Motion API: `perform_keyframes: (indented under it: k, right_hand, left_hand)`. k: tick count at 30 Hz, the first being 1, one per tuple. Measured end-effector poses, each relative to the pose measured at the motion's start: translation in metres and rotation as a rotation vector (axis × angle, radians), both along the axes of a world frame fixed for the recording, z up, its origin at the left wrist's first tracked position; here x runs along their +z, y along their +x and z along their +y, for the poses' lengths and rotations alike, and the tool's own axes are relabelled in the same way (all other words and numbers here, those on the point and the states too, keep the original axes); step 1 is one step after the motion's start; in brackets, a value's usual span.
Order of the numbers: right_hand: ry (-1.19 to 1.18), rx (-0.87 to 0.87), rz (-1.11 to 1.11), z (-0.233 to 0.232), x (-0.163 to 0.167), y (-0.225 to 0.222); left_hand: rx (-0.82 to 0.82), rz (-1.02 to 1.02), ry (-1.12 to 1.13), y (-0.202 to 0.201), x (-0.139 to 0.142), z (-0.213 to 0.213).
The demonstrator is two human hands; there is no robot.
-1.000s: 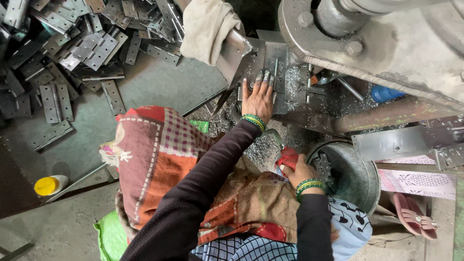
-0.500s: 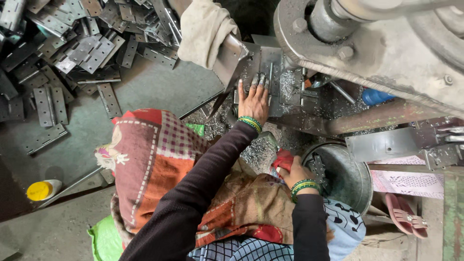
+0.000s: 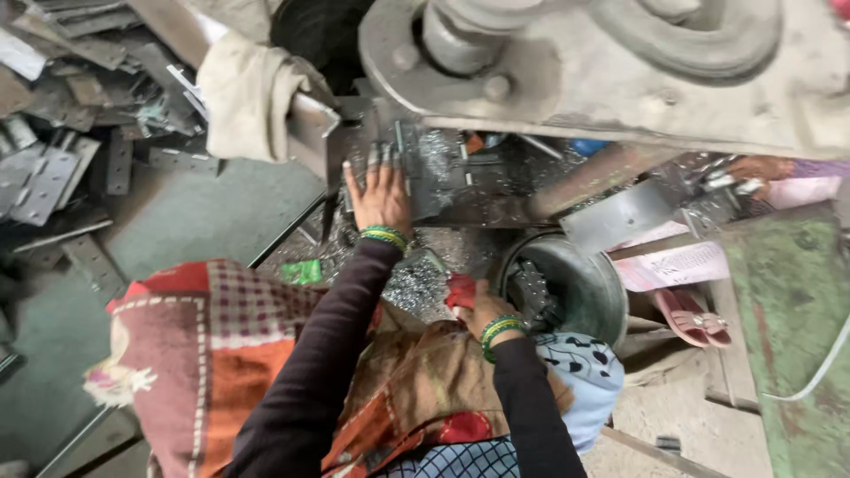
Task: The person sits on the floor and repeatedly places small metal brackets into a manual punching machine. They use their left hand to position each bracket and their right hand to pull a lever, activating the punch. Finished pieces are dropped into a metal bucket below.
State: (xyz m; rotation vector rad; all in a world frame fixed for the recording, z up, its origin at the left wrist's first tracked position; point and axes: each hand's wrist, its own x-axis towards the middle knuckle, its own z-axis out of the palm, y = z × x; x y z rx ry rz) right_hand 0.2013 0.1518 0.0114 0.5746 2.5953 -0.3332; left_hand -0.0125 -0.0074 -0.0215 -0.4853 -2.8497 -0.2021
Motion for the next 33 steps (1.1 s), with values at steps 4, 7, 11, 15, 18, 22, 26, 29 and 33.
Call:
perform_keyframes:
  k: [4, 7, 11, 15, 18, 22, 26, 29, 33]
  right_hand:
    - [0.110, 0.068, -0.034, -0.006, 0.029, -0.015]
    - [0.135, 0.014, -0.069, -0.012, 0.044, -0.020]
    - [0.074, -0.016, -0.025, -0.014, 0.026, -0.006]
    - [0.037, -0.088, -0.033, -0.006, -0.010, 0.010]
    - [-0.001, -0.030, -0.044, 0.005, -0.015, 0.004]
    - [0.157, 0.069, -0.098, 0.013, 0.015, -0.018]
    - [0.187, 0.074, -0.029, 0.005, 0.042, -0.026]
    - [0.165, 0.035, 0.011, -0.002, 0.036, -0.015]
    - [0.070, -0.054, 0.032, 0.001, -0.003, 0.004]
  left_hand:
    - [-0.031, -0.110, 0.020, -0.001, 0.002, -0.004]
    - [-0.029, -0.023, -0.043, -0.003, 0.005, -0.006]
    - [-0.030, -0.191, 0.006, 0.001, 0.006, -0.005]
    - [-0.023, -0.104, 0.076, 0.004, 0.006, -0.003]
    - [-0.020, -0.084, -0.009, 0.002, 0.009, -0.002]
    - [-0.010, 0.069, 0.029, 0.011, 0.013, 0.000]
    - [-0.046, -0.101, 0.083, 0.027, 0.014, -0.002]
    - [-0.049, -0.073, 0.118, 0.031, 0.015, -0.003]
    - [-0.038, -0.080, 0.165, 0.026, 0.016, -0.001]
